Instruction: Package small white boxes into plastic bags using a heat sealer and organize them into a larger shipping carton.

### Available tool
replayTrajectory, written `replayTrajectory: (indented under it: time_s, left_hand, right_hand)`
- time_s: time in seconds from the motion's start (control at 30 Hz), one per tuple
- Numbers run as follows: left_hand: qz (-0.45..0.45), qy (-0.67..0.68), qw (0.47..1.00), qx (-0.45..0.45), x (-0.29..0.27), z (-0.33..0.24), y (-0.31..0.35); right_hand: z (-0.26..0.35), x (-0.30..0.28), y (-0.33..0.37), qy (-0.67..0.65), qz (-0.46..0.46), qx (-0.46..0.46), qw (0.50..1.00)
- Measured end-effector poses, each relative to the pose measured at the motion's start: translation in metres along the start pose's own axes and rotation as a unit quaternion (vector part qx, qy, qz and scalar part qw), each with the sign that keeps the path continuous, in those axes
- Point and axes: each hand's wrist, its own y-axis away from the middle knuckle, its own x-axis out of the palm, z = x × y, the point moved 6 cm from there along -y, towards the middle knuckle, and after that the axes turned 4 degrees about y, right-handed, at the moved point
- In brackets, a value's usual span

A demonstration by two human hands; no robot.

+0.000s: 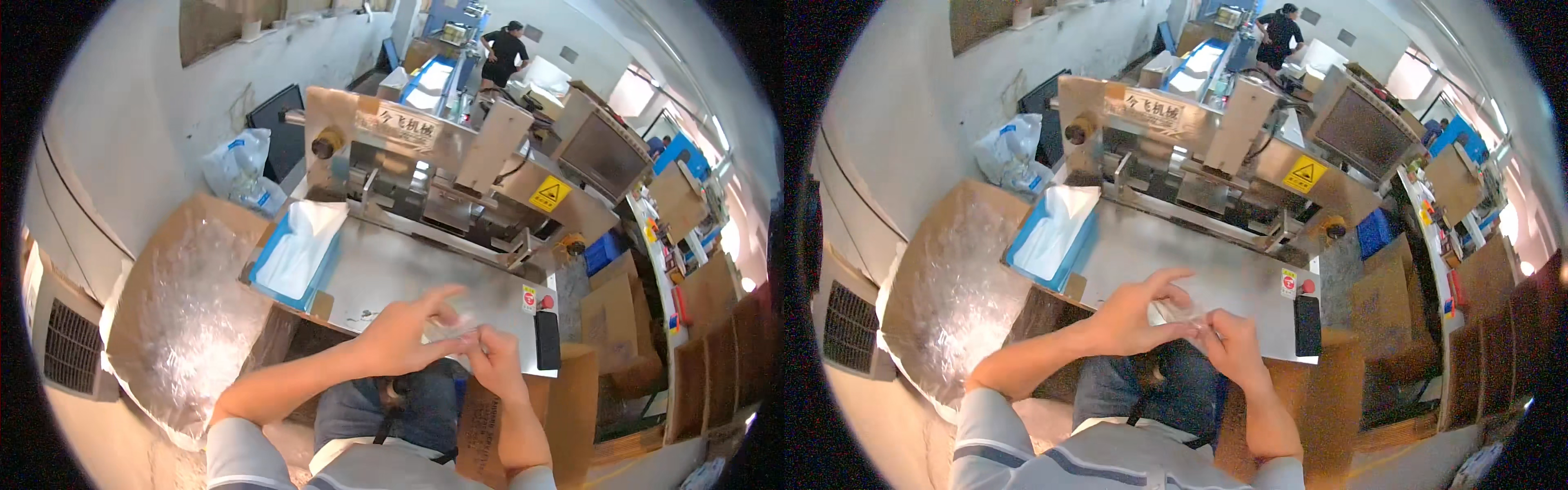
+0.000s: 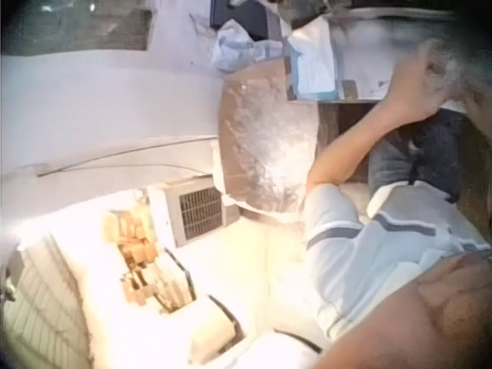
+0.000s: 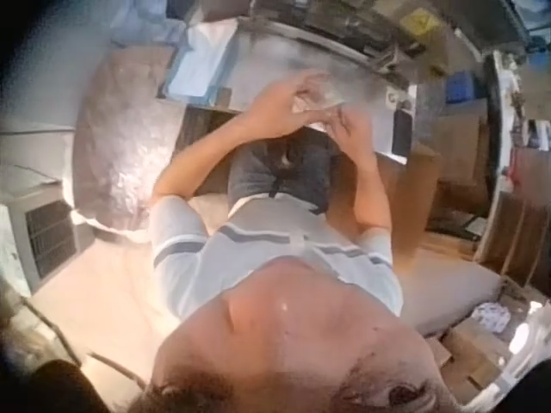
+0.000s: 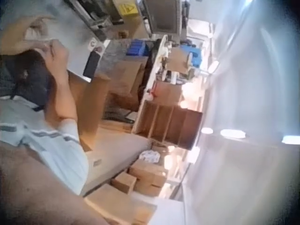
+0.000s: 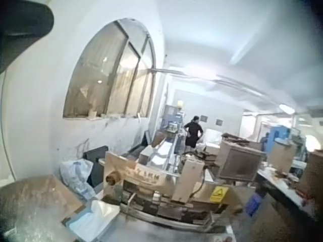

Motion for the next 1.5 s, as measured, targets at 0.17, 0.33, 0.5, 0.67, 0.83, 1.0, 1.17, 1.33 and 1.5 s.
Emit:
replayTrajectory:
  time_s: [0.17, 0.33, 0.5, 0.67, 0.83, 1.0, 1.17, 1.33, 1.5]
  left_hand:
    - [0.050, 0.284, 0.930, -0.226, 0.045, 0.047, 0.038]
    - [0.005, 0.255, 0.900, -0.352, 0.060, 0.054, 0.061]
    - [-0.030, 0.230, 0.896, -0.378, 0.074, 0.068, 0.079]
    - [-0.038, 0.243, 0.861, -0.446, 0.081, 0.101, 0.100]
    - [-0.119, -0.031, 0.964, -0.236, 0.060, 0.074, 0.080]
    - [0.104, -0.051, 0.993, -0.014, 0.064, 0.011, 0.017]
    - [0.236, -0.139, 0.960, -0.062, 0.063, 0.068, 0.010]
    - [0.249, -0.152, 0.950, -0.108, 0.039, 0.068, -0.001]
    - [0.213, -0.130, 0.965, -0.083, 0.013, 0.088, -0.031]
  right_hand:
    - [-0.010, -0.025, 0.019, -0.095, -0.097, -0.003, 0.991]
    - [-0.006, -0.037, 0.027, -0.025, -0.274, -0.103, 0.956]
    - [-0.008, -0.030, 0.038, 0.037, -0.278, -0.189, 0.941]
    - [-0.012, -0.019, 0.042, 0.013, -0.215, -0.206, 0.955]
    - [-0.026, -0.002, 0.036, 0.007, -0.124, -0.192, 0.974]
    - [-0.027, 0.011, 0.026, 0.069, -0.037, -0.149, 0.986]
    - [-0.039, 0.015, 0.015, 0.078, -0.013, -0.144, 0.986]
    - [-0.065, 0.008, 0.007, 0.031, 0.092, -0.108, 0.989]
    - [-0.084, -0.010, -0.030, 0.004, 0.074, -0.101, 0.992]
